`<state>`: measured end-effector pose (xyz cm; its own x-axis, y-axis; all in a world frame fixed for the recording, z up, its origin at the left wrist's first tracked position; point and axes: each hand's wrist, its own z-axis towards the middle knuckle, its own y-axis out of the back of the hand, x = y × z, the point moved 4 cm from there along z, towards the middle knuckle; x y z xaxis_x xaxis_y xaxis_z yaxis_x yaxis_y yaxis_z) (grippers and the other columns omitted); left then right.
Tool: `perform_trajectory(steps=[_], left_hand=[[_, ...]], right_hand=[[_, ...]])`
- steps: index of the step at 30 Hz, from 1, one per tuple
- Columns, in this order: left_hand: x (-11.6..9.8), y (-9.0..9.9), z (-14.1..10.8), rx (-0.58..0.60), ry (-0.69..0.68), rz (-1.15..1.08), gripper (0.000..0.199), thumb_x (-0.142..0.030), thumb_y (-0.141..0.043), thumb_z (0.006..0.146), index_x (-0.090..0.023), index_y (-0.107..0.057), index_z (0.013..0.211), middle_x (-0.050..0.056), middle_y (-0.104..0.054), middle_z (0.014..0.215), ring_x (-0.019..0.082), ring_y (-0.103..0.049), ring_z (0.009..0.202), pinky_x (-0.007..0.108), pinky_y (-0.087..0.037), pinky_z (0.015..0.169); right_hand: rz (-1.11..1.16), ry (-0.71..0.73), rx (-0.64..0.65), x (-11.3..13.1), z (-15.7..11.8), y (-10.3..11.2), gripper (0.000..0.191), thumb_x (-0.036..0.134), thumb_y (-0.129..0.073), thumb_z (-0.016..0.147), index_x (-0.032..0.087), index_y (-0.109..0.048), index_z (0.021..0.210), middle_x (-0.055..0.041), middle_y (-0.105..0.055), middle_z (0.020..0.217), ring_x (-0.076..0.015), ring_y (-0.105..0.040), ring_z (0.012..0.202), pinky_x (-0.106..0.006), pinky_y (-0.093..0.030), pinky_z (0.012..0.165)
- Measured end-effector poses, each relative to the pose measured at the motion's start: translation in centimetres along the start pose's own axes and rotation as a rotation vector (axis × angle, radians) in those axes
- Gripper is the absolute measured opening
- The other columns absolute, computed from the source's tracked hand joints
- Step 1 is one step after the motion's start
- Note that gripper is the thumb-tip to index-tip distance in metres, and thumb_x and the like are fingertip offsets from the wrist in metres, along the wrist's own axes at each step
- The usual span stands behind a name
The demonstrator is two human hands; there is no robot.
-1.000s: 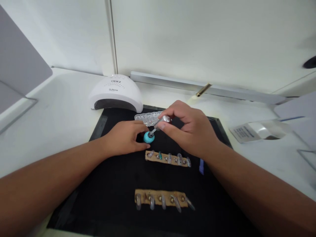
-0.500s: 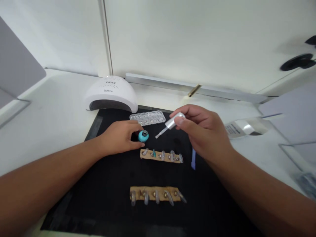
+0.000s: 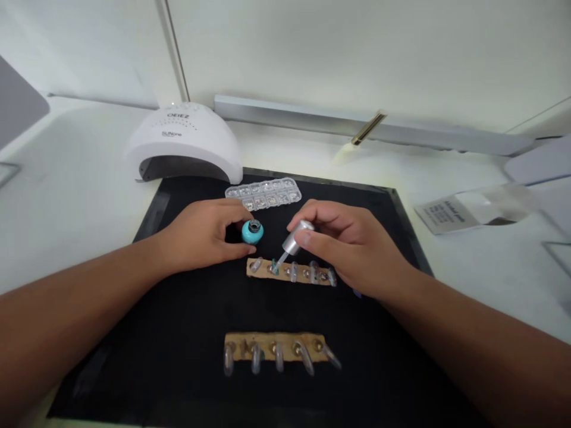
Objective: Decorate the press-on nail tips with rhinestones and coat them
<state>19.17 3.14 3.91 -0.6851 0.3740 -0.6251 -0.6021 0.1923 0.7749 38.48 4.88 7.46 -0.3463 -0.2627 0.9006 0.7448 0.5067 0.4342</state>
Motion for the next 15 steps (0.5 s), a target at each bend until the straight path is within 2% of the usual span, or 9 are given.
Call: perform_trajectory(steps=[15], left_hand=[[-0.27,0.26,-0.03,-0.006,-0.009,0.026,0.020,-0.033,-0.072,0.076,-0.018,-0.067,0.088,-0.001,-0.061,0.080,0.014,-0.056,0.072,0.026,-0.038,0.064]], right_hand=[[-0.106,0.010,-0.078,0.30,0.21,0.22,0.015,0.031,-0.061,0.083,0.018,-0.063,0.076,0.0017,-0.057,0.064,-0.0098,-0.045,0.054,-0.025,-0.035,0.051]])
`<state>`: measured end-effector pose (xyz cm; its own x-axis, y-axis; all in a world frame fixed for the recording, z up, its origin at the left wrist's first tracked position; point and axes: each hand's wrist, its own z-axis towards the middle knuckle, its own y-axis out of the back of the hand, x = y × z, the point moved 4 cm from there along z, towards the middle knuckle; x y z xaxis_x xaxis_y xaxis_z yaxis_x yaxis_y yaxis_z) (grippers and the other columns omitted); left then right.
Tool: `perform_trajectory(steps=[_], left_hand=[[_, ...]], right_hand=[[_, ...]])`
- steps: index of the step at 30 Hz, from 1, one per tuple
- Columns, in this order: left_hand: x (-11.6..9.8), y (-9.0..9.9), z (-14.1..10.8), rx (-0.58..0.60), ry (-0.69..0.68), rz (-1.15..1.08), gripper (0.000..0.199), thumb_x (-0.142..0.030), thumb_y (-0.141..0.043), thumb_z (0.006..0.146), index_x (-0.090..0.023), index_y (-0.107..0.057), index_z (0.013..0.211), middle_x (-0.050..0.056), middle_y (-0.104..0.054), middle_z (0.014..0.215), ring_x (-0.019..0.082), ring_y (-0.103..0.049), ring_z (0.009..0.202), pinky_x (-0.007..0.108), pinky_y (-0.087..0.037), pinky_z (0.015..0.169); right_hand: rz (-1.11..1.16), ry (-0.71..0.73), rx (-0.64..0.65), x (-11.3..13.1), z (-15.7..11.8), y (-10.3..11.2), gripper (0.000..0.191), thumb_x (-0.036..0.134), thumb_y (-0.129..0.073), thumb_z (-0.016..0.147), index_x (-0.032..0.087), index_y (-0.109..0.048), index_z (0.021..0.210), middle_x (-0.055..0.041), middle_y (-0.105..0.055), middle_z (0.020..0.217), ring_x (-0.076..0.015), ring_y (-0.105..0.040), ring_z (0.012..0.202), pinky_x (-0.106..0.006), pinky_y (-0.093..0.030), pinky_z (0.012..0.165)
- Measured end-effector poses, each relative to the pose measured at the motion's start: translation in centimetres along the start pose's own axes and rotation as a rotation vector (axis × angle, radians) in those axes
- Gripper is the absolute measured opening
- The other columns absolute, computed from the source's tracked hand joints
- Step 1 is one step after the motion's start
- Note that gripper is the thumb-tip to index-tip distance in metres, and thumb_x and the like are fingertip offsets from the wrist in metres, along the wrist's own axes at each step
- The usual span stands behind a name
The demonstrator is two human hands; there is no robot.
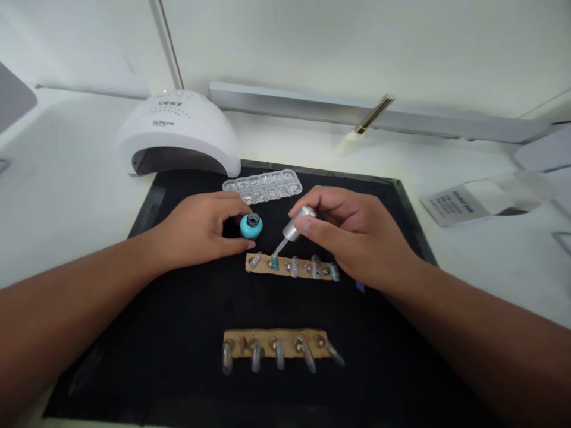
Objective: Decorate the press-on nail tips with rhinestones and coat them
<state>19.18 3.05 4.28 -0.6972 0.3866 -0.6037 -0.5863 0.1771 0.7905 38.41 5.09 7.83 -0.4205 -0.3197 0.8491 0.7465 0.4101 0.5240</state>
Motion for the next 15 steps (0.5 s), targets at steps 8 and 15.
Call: perform_trajectory(steps=[8,15], left_hand=[[0.04,-0.04,-0.02,0.005,-0.008,-0.010,0.020,-0.034,-0.071,0.077,-0.018,-0.066,0.087,0.000,-0.062,0.082,0.014,-0.056,0.073,0.027,-0.038,0.064],[-0.06,0.02,-0.01,0.004,-0.003,-0.014,0.019,-0.034,-0.071,0.077,-0.018,-0.066,0.087,0.000,-0.062,0.081,0.014,-0.055,0.072,0.026,-0.038,0.064]], right_hand=[[-0.015,-0.007,-0.012,-0.05,0.08,0.14,0.015,0.031,-0.061,0.084,0.020,-0.063,0.074,0.0010,-0.059,0.064,-0.0108,-0.048,0.055,-0.026,-0.035,0.051],[0.100,-0.021,0.019,-0.33,0.04,0.07,0.014,0.032,-0.062,0.083,0.021,-0.064,0.075,-0.0009,-0.063,0.068,-0.0136,-0.054,0.061,-0.028,-0.041,0.055]])
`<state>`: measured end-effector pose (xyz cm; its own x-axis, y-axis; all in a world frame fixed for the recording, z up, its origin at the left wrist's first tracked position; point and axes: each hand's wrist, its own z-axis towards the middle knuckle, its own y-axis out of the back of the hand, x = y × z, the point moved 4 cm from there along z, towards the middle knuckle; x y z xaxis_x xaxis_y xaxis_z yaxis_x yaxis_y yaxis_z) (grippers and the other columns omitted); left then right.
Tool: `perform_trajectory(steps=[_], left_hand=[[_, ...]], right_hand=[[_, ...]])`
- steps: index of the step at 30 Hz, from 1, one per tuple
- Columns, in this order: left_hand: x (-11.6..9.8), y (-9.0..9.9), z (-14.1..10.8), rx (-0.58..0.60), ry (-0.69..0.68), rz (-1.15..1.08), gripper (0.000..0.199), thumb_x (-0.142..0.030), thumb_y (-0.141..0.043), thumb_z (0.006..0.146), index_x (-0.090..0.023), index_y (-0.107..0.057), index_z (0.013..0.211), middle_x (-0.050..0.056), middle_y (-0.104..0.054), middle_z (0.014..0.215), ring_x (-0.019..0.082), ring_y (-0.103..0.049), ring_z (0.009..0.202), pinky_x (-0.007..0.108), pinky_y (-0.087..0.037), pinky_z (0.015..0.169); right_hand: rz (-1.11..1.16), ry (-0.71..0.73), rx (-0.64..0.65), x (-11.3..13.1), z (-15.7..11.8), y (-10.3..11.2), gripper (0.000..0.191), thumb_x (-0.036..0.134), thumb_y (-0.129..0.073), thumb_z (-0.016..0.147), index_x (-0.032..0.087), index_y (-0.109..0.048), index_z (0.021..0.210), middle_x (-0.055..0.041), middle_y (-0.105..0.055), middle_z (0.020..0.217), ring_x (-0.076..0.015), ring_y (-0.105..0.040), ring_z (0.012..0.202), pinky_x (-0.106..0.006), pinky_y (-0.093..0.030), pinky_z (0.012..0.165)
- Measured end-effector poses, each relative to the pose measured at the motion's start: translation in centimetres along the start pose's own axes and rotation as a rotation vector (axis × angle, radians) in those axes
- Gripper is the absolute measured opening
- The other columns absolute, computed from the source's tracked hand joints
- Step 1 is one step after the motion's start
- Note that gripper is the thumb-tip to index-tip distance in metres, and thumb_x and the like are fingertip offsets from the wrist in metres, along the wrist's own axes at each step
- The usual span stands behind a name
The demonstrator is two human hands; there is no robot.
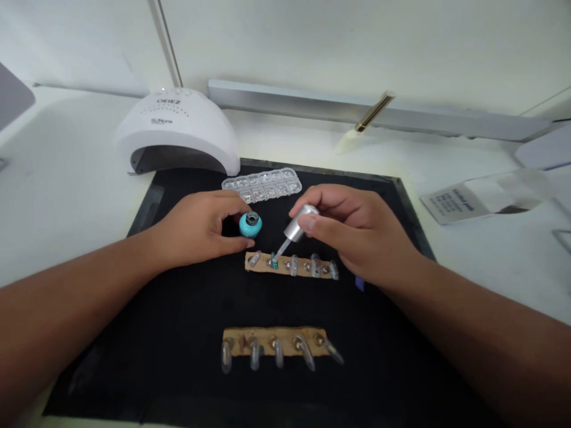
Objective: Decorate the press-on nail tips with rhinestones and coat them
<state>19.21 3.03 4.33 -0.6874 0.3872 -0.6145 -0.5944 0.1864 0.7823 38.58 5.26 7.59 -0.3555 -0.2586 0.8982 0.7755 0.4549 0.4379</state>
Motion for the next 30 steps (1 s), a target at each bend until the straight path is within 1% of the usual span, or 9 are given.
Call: perform_trajectory(steps=[4,6,10,13,18,25,30], left_hand=[[0.0,0.0,0.0,-0.004,0.000,0.002,0.019,-0.033,-0.071,0.076,-0.018,-0.066,0.086,-0.001,-0.062,0.080,0.014,-0.055,0.072,0.026,-0.038,0.064],[0.0,0.0,0.0,-0.003,-0.005,0.007,0.019,-0.033,-0.071,0.076,-0.018,-0.066,0.086,-0.001,-0.061,0.080,0.014,-0.055,0.071,0.026,-0.037,0.063],[0.0,0.0,0.0,-0.003,-0.005,0.008,0.019,-0.033,-0.071,0.077,-0.018,-0.066,0.088,0.000,-0.062,0.081,0.014,-0.055,0.072,0.026,-0.038,0.064],[0.0,0.0,0.0,-0.005,-0.007,-0.003,0.019,-0.033,-0.071,0.077,-0.018,-0.066,0.088,0.000,-0.063,0.081,0.015,-0.056,0.073,0.027,-0.039,0.065],[0.0,0.1,0.0,0.004,0.004,-0.001,0.018,-0.034,-0.070,0.077,-0.018,-0.067,0.087,0.000,-0.063,0.081,0.015,-0.056,0.073,0.027,-0.038,0.064],[-0.1,0.1,0.0,-0.001,-0.006,-0.018,0.020,-0.036,-0.070,0.078,-0.018,-0.066,0.086,0.000,-0.063,0.080,0.014,-0.056,0.073,0.026,-0.039,0.064],[-0.1,0.0,0.0,-0.010,-0.012,-0.019,0.019,-0.034,-0.070,0.077,-0.018,-0.066,0.087,-0.001,-0.062,0.081,0.013,-0.055,0.072,0.025,-0.039,0.064]], right_hand=[[0.003,-0.002,0.086,0.2,0.0,-0.3,0.011,0.029,-0.062,0.083,0.020,-0.065,0.077,0.0005,-0.060,0.065,-0.0122,-0.051,0.057,-0.026,-0.039,0.052],[-0.016,0.006,0.100,0.5,0.0,-0.4,0.012,0.029,-0.062,0.083,0.020,-0.064,0.077,0.0006,-0.059,0.065,-0.0120,-0.051,0.057,-0.026,-0.039,0.052],[-0.131,0.077,0.056,1.3,-0.3,-0.3,0.011,0.028,-0.063,0.082,0.019,-0.065,0.077,-0.0002,-0.060,0.071,-0.0123,-0.053,0.061,-0.027,-0.040,0.056],[-0.191,0.128,0.061,1.7,-0.5,-0.5,0.008,0.027,-0.065,0.080,0.020,-0.065,0.077,-0.0005,-0.061,0.074,-0.0139,-0.056,0.064,-0.029,-0.042,0.060],[-0.260,0.178,0.042,2.0,-0.5,-0.6,0.008,0.027,-0.065,0.080,0.022,-0.063,0.074,-0.0005,-0.060,0.072,-0.0153,-0.057,0.066,-0.032,-0.043,0.064],[-0.298,0.179,-0.017,1.9,-0.4,-0.1,0.008,0.028,-0.063,0.081,0.022,-0.063,0.076,-0.0003,-0.062,0.073,-0.0149,-0.056,0.065,-0.031,-0.041,0.061],[-0.287,0.130,-0.045,1.5,-0.4,0.1,0.011,0.031,-0.062,0.083,0.021,-0.064,0.078,-0.0009,-0.062,0.074,-0.0139,-0.054,0.063,-0.031,-0.040,0.059]])
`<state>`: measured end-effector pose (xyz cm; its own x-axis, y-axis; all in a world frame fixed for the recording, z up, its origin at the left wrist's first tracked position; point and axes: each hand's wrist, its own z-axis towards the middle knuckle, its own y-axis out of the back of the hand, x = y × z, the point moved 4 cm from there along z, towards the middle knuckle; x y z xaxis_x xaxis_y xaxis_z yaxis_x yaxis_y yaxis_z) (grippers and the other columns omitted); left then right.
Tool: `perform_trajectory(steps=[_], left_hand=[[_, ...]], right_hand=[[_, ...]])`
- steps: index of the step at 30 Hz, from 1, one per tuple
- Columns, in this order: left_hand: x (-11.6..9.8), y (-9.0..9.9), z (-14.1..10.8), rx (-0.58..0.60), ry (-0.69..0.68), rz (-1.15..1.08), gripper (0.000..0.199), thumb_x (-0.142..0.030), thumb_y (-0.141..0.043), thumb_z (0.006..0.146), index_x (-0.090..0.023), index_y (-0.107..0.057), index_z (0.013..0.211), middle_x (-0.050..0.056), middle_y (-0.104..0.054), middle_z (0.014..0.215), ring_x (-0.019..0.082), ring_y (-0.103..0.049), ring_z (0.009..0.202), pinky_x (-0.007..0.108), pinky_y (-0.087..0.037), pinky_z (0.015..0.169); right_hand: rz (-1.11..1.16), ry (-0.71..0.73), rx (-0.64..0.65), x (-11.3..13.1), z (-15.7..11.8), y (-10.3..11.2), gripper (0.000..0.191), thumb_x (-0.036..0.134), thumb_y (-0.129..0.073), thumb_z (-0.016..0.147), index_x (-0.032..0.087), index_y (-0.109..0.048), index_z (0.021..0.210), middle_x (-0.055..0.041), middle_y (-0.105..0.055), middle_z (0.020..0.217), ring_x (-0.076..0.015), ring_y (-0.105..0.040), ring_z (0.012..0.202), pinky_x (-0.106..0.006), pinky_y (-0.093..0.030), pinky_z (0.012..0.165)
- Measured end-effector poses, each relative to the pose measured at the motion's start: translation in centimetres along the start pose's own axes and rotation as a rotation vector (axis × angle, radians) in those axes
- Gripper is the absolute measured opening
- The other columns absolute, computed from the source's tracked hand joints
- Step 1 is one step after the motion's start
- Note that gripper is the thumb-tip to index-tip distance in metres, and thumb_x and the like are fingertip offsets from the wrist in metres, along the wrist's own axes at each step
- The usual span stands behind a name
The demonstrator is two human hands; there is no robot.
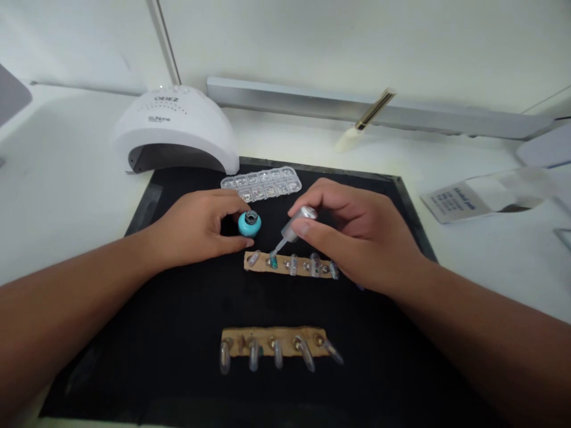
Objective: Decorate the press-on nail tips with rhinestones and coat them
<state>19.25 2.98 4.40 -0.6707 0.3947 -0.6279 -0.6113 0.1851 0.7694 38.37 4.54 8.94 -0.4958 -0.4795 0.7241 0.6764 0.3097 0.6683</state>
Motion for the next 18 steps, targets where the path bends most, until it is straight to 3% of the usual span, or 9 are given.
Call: perform_trajectory(steps=[7,11,18], left_hand=[[0.00,0.02,0.02,0.012,0.007,0.014,0.019,-0.034,-0.070,0.077,-0.018,-0.066,0.088,-0.001,-0.063,0.083,0.013,-0.056,0.073,0.025,-0.039,0.065],[0.02,0.04,0.05,0.009,0.006,0.021,0.019,-0.034,-0.070,0.077,-0.018,-0.066,0.087,0.000,-0.063,0.082,0.014,-0.056,0.072,0.026,-0.039,0.064],[0.07,0.00,0.02,0.011,0.012,0.008,0.019,-0.033,-0.071,0.077,-0.018,-0.066,0.088,-0.001,-0.063,0.083,0.014,-0.057,0.074,0.026,-0.039,0.065]], right_hand=[[0.173,-0.063,0.008,-0.75,0.12,-0.16,0.014,0.033,-0.062,0.082,0.020,-0.063,0.077,-0.0007,-0.060,0.070,-0.0140,-0.053,0.064,-0.029,-0.039,0.056],[0.328,-0.065,0.083,-1.05,0.22,-0.38,0.012,0.032,-0.063,0.081,0.021,-0.065,0.077,0.0001,-0.060,0.069,-0.0121,-0.051,0.059,-0.027,-0.040,0.053],[0.293,-0.058,0.154,-0.97,0.58,-0.69,0.011,0.028,-0.062,0.082,0.019,-0.065,0.076,0.0031,-0.055,0.061,-0.0083,-0.042,0.051,-0.025,-0.032,0.047]])
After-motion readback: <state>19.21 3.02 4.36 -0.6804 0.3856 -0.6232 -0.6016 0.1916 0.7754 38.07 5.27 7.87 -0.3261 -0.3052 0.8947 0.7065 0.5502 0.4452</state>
